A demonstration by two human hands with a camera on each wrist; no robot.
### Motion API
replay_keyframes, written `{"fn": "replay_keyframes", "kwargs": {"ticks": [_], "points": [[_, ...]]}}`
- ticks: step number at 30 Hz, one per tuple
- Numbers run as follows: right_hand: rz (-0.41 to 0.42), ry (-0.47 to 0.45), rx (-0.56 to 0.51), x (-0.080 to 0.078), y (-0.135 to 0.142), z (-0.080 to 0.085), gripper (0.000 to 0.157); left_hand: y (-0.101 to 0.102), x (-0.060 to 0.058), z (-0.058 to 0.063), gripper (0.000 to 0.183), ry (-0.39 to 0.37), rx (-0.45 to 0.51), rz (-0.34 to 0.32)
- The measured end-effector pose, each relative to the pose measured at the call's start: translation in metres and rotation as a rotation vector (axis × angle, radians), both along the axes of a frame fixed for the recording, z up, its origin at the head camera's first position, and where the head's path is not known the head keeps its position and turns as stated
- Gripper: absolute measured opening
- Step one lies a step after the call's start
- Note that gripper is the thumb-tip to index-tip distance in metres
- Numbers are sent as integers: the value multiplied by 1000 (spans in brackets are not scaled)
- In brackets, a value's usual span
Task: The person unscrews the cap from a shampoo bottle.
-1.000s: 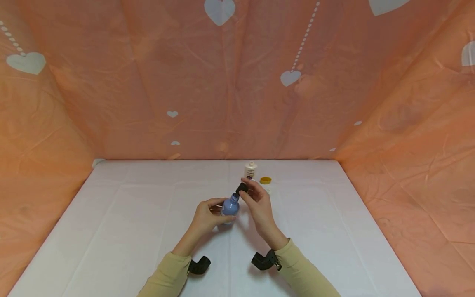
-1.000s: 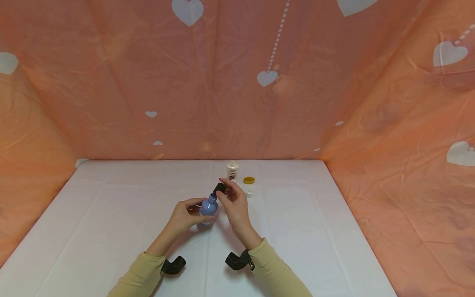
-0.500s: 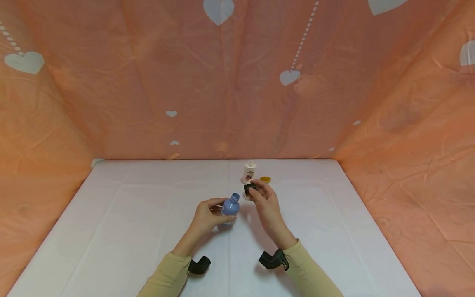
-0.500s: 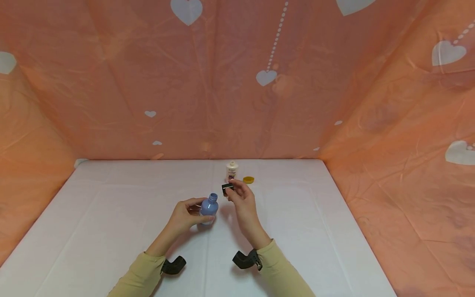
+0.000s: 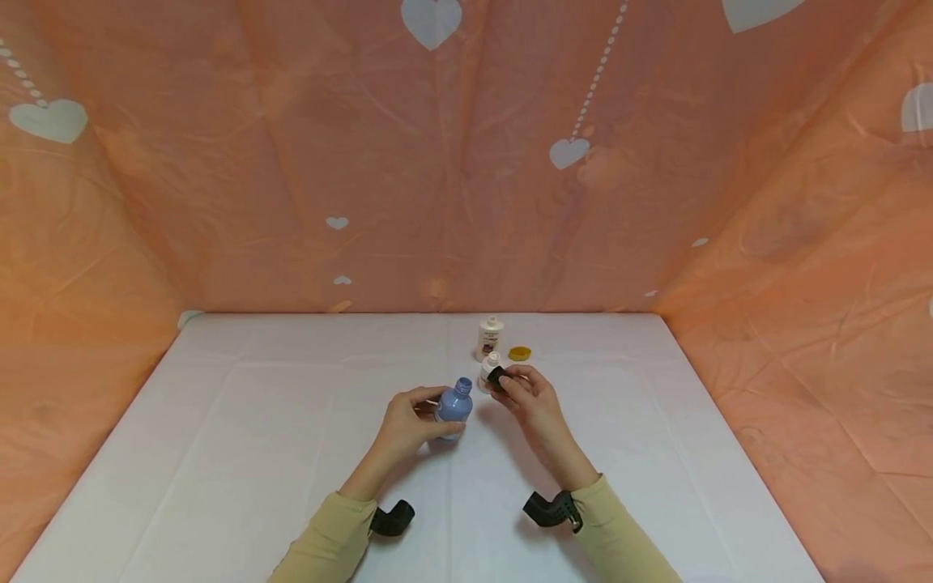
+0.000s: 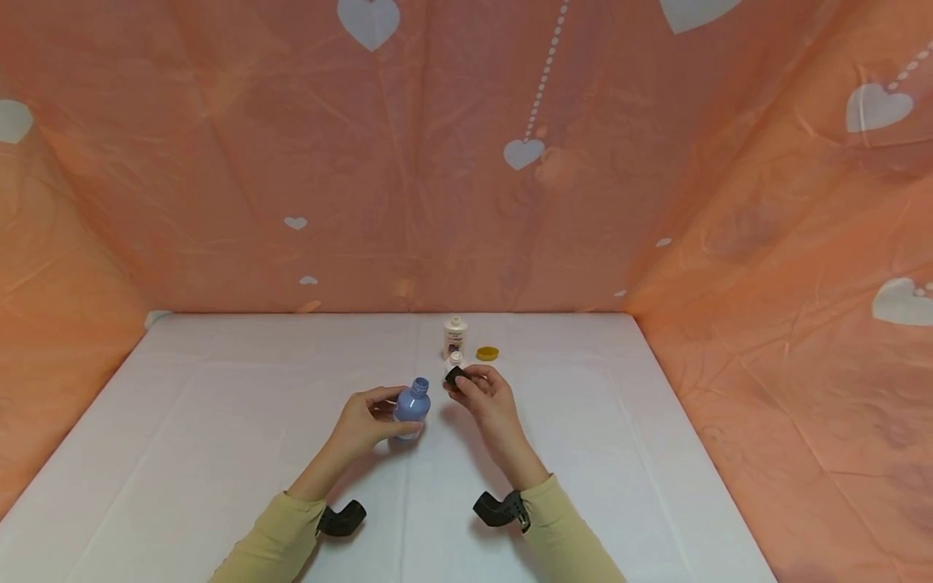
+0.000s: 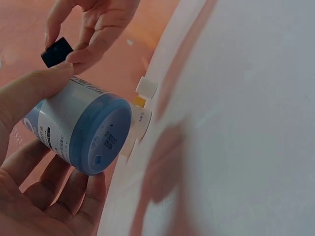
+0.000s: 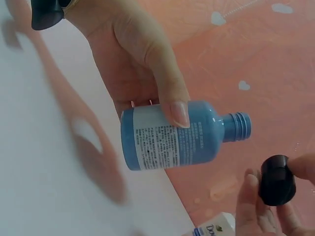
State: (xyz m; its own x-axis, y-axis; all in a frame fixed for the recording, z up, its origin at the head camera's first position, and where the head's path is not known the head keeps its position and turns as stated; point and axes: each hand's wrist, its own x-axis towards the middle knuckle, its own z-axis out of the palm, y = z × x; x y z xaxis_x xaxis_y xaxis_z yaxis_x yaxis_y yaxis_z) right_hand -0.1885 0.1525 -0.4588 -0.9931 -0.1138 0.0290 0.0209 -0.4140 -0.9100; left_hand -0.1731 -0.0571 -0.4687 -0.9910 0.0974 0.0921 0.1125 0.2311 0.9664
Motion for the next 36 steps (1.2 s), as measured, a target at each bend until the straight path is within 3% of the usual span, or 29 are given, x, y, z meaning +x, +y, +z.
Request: {"fn": "replay_keyframes", "kwargs": {"ticks": [2, 5, 9, 17, 26, 36], "points": [[22, 3, 66, -1, 3, 1, 28, 0, -6, -10, 54, -2, 13, -8], [57, 15, 205, -3, 8, 1, 38, 0, -8, -12, 55, 12, -1, -27], [70, 21, 328, -4, 16, 0, 38, 3, -8, -11, 55, 27, -2, -56], [14, 16, 461, -5, 36, -9, 38, 11, -10, -13, 55, 40, 0, -76], [7, 91, 552, -3, 51, -19, 42, 20, -15, -17, 58, 17, 18, -88], [-8, 88, 697, -2, 62, -18, 37, 31, -18, -17, 61, -13, 52, -125]]}}
